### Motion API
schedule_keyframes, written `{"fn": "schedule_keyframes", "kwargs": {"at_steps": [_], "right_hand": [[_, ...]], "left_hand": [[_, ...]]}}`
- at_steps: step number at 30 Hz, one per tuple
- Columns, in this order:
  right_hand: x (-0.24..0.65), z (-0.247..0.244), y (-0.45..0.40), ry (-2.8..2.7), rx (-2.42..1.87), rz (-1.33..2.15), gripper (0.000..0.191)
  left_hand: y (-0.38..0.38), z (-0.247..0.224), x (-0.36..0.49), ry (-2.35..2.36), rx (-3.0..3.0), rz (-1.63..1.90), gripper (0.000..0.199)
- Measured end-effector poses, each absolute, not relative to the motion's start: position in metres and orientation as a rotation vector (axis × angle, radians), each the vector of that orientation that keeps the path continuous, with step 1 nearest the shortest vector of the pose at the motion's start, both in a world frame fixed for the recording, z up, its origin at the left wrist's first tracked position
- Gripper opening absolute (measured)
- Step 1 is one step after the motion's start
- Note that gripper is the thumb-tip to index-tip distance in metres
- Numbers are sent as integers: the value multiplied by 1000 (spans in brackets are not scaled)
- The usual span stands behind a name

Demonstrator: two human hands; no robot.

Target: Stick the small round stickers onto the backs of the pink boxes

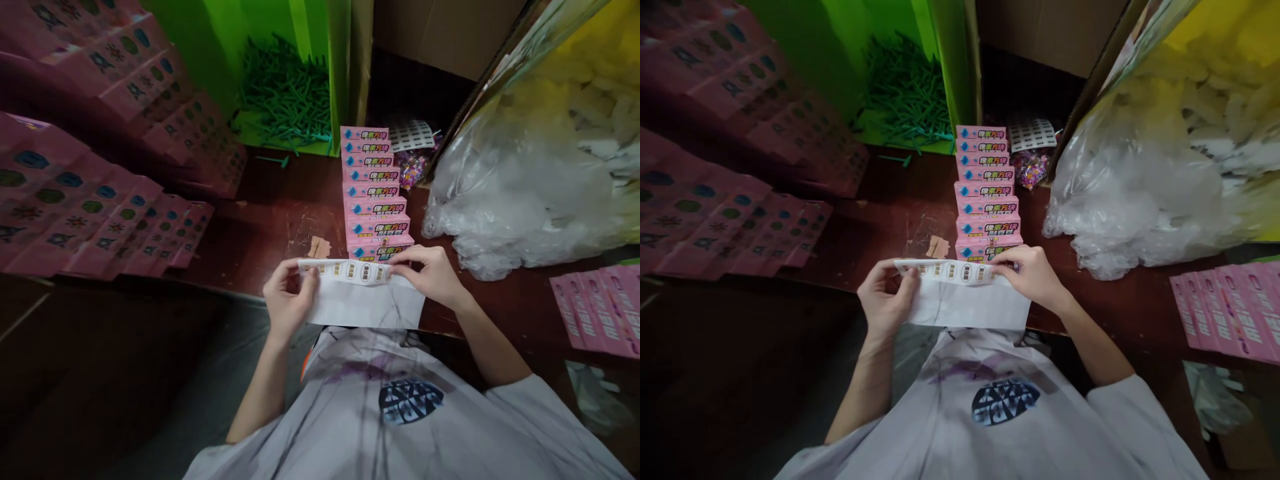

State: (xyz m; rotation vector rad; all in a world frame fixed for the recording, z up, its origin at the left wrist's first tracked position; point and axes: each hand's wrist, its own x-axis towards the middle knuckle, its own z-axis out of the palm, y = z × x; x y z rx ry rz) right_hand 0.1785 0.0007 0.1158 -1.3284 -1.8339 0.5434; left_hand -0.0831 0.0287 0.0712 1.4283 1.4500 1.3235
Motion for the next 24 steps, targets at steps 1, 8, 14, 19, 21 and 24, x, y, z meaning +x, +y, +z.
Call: {"fn": "schedule_keyframes", "kwargs": {"at_steps": [1,8,14,19,21,24], "right_hand": [[180,113,0,-1833,-1335,533,6],[182,103,-5,-1871,-1145,468,12],[204,131,52,-1791,-1255,333,9],[213,132,108,-2144,-1377,239,15],[211,125,116,-2243,-1426,219,14],[208,123,109,-2291,-1464,78,43]], "left_hand": [[27,71,-83,1436,1414,1298,25],[11,69,-81,1435,1273,1179,29],[9,67,-79,1454,1283,1249,25],[15,74,-80,1427,1354,1236,21],[17,76,-81,1431,1363,1245,20],[20,77,-81,1442,1361,1254,19]]}}
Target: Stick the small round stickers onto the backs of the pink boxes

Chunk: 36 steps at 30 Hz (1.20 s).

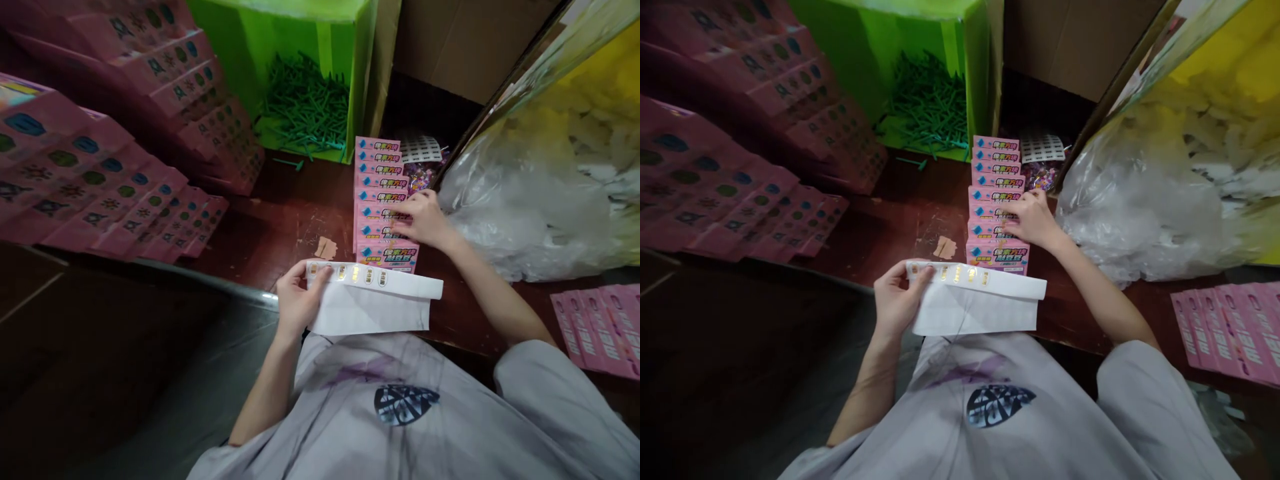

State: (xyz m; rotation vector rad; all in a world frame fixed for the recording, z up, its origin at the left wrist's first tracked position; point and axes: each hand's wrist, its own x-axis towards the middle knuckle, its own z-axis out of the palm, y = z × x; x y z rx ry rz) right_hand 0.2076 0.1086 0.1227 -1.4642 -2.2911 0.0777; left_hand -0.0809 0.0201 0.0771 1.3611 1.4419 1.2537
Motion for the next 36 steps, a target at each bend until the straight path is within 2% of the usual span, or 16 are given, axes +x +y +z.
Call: {"fn": "schedule_keyframes", "kwargs": {"at_steps": [2,3,7,9,13,17,22,25,28,31,36], "right_hand": [[205,130,94,-2194,-1437,23,63],[203,135,85,-2150,-1396,64,60],[193,156,53,-2190,-1171,606,22],[189,160,45,-2199,-1134,785,14],[189,160,45,-2092,-1222,847,10],[192,154,50,-2095,-1176,795,8],[193,141,59,-2240,-1053,411,13],[196,140,69,-2204,-989,585,10],[205,143,90,-1882,-1098,749,9],[216,137,122,-1787,-1282,639,10],[220,117,161,-2053,-1392,424,6]], "left_hand": [[23,79,-80,1446,1360,1253,19],[25,80,-79,1444,1361,1251,19],[34,85,-72,1428,1382,1256,19],[38,87,-67,1425,1396,1282,19],[43,87,-60,1454,1413,1318,18],[45,86,-55,1494,1419,1322,18],[51,84,-50,1489,1281,1287,23],[55,80,-50,1477,1234,1291,24],[56,77,-53,1461,1210,1293,23],[54,76,-54,1415,1180,1260,24],[50,81,-52,1385,1141,1253,23]]}}
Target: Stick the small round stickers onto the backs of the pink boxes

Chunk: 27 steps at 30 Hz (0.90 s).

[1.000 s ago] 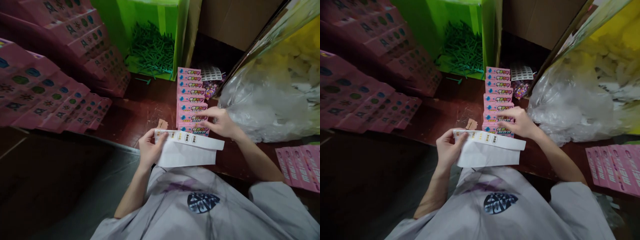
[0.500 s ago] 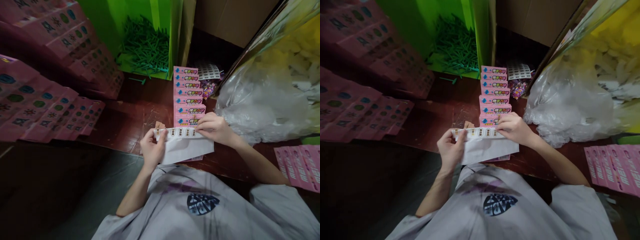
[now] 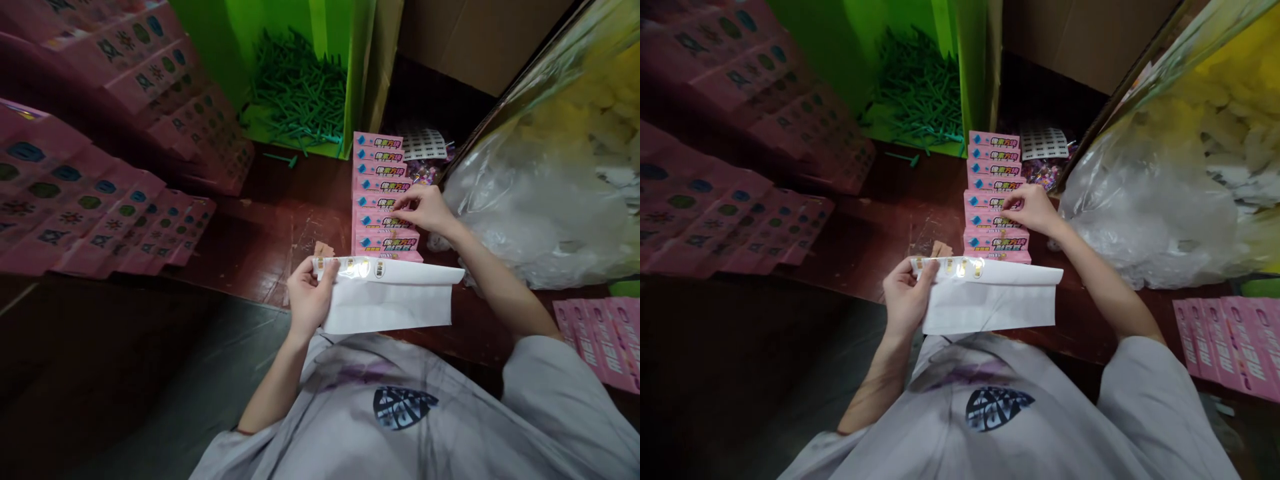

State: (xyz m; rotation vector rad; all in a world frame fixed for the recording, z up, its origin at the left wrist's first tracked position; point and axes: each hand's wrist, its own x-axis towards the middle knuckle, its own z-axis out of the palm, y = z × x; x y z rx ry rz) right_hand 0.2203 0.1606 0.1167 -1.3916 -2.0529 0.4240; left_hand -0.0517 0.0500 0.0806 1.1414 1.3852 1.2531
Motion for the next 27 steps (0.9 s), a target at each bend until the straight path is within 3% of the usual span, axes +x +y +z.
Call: {"fn": "schedule_keyframes", "kwargs": {"at_steps": [2,4,6,10,12,15,18,21,27], "right_hand": [[217,116,160,-2143,-1463,246,14],[212,124,151,-2134,-1507,131,36],[206,140,134,-2059,-1484,204,46],[193,173,99,-2144,-1283,779,31],[187,177,88,-2207,-1191,894,21],[184,168,82,-2151,-1141,706,4],[184,157,86,-2115,-1073,474,7],[186,156,102,-2066,-1035,481,14],[206,152,179,-2030,-1374,403,10]], "left_hand": [[50,83,-51,1380,1141,1263,21],[51,84,-51,1383,1155,1284,21],[52,85,-51,1387,1184,1306,20],[55,90,-45,1380,1264,1354,16],[57,93,-40,1363,1286,1377,15],[61,94,-32,1351,1276,1397,17],[66,90,-27,1369,1222,1393,20],[72,84,-27,1378,1171,1385,22],[73,77,-30,1352,1125,1352,23]]}}
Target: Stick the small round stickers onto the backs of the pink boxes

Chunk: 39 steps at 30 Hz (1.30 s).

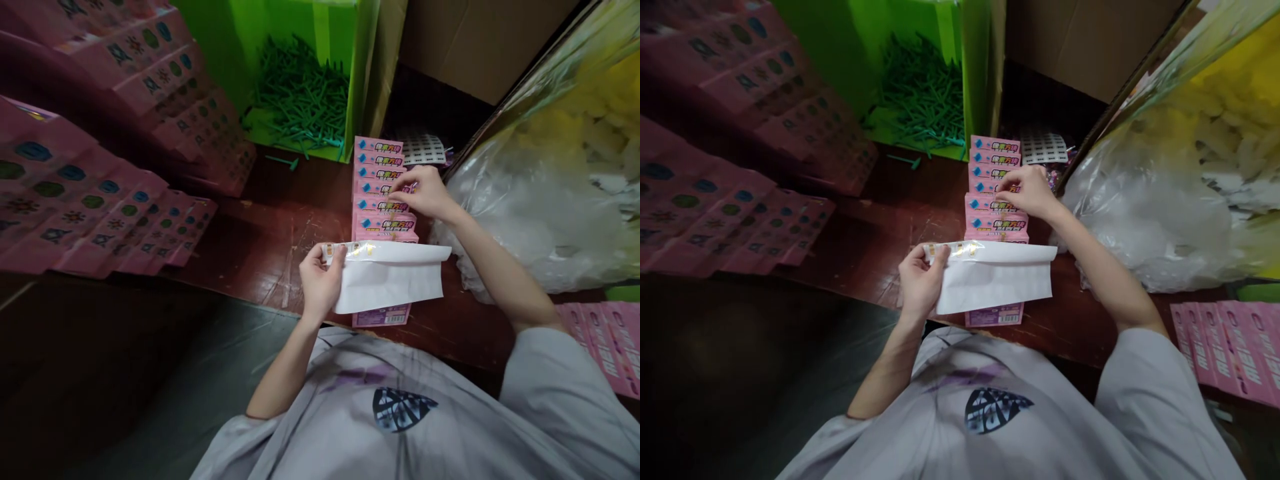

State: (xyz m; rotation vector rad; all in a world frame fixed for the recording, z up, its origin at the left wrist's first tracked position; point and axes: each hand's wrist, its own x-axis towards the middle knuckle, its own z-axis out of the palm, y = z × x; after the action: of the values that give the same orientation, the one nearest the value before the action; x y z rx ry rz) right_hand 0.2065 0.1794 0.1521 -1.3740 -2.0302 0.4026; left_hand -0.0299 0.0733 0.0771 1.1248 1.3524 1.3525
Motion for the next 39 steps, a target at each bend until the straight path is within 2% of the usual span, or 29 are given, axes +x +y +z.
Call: {"fn": "schedule_keyframes", "kwargs": {"at_steps": [4,6,9,10,12,15,17,22,26,31,33,37,38,39], "right_hand": [[215,136,213,-2195,-1496,430,12],[214,133,215,-2260,-1564,306,18],[208,141,199,-2277,-1582,54,53],[204,147,190,-2259,-1543,54,59],[195,159,169,-2251,-1407,260,51],[181,172,138,-2326,-1152,655,21],[176,176,126,-2380,-1041,688,11],[185,171,140,-2226,-953,716,12],[204,159,195,-1984,-1230,619,13],[221,135,252,-2106,-1430,541,16],[224,130,259,-2173,-1497,477,24],[213,141,240,-2219,-1538,166,69],[206,148,229,-2209,-1495,155,71],[199,155,216,-2217,-1431,213,65]], "left_hand": [[70,79,-30,1339,1118,1344,21],[70,80,-31,1328,1109,1348,21],[71,82,-32,1319,1099,1349,21],[72,83,-31,1319,1102,1351,21],[73,85,-30,1312,1127,1359,20],[75,90,-25,1291,1177,1374,19],[78,92,-20,1284,1197,1376,19],[86,91,-13,1303,1188,1381,20],[89,88,-12,1293,1171,1362,20],[82,91,-14,1288,1185,1344,21],[80,93,-16,1288,1175,1349,21],[78,94,-19,1293,1155,1361,22],[78,94,-19,1292,1150,1361,22],[79,94,-18,1288,1150,1359,21]]}}
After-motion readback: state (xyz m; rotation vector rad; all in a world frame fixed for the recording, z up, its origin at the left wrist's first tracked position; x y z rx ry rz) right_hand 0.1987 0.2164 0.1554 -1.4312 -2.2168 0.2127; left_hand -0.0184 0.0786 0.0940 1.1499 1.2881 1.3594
